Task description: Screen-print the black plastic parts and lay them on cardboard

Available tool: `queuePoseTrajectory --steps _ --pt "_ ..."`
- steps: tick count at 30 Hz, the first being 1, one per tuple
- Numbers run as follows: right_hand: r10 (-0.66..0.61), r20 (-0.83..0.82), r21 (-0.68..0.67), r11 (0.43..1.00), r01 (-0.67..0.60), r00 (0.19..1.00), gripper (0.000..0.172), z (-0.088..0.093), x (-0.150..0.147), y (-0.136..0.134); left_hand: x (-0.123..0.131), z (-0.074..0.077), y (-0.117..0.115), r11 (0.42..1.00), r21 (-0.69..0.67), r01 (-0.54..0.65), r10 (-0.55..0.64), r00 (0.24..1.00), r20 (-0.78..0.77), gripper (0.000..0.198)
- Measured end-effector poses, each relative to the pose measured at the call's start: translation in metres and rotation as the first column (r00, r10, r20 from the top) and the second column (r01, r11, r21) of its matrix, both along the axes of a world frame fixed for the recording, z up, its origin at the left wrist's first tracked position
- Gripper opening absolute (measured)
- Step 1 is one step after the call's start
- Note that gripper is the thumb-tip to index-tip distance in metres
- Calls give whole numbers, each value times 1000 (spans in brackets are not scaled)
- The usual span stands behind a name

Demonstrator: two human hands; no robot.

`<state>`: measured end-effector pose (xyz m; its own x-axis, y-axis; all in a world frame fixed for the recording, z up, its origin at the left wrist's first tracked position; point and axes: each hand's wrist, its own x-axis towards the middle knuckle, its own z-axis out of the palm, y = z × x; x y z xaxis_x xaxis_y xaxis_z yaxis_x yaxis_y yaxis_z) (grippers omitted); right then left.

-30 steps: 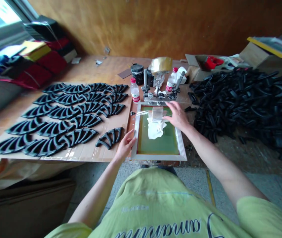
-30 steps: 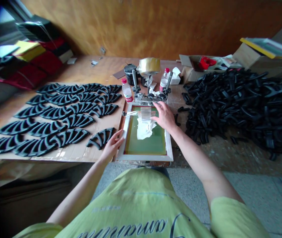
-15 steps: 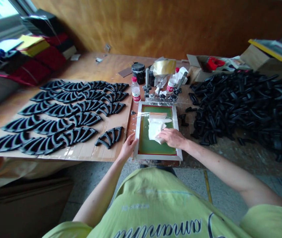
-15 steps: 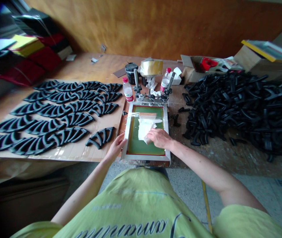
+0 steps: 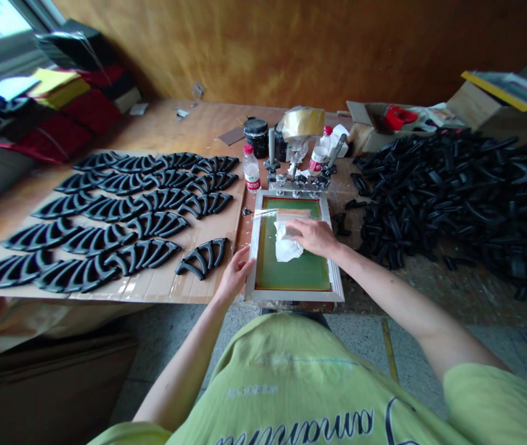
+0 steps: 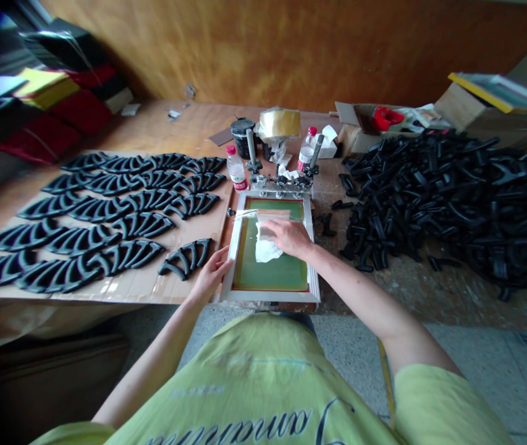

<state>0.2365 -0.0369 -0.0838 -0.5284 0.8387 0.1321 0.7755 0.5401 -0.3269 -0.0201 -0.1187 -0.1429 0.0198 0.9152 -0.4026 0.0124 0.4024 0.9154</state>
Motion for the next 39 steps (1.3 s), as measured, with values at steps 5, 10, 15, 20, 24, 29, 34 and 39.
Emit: queuePoseTrajectory --steps 5,10,15,20,24,29,34,39 --pt "-203 -157 143 964 226 967 61 39 18 56 1 52 6 995 75 -65 61 997 57 69" --pt "-412 -451 187 824 535 792 42 34 104 76 13 111 41 934 305 -187 147 978 151 52" --pt "-507 -222 -64 860 506 833 34 -38 94 27 30 159 99 871 458 -179 77 969 233 46" --pt "-282 93 -88 953 290 955 19 -72 31 -19 43 133 90 883 385 -267 167 947 274 44" --pt "-405 83 -163 896 413 911 18 -55 -5 -41 67 69 21 985 -110 131 -102 967 234 58" --pt "47 -124 8 999 -46 991 20 -45 -32 -57 68 28 -26 969 -248 -23 123 911 394 51" --pt "-301 -192 73 945 320 934 30 -57 66 15 -19 0 -17 908 -187 -375 398 911 104 42" --pt "-615 14 33 788 615 788 42 -107 176 79 -107 -47 -33 790 -181 -585 512 793 -331 41"
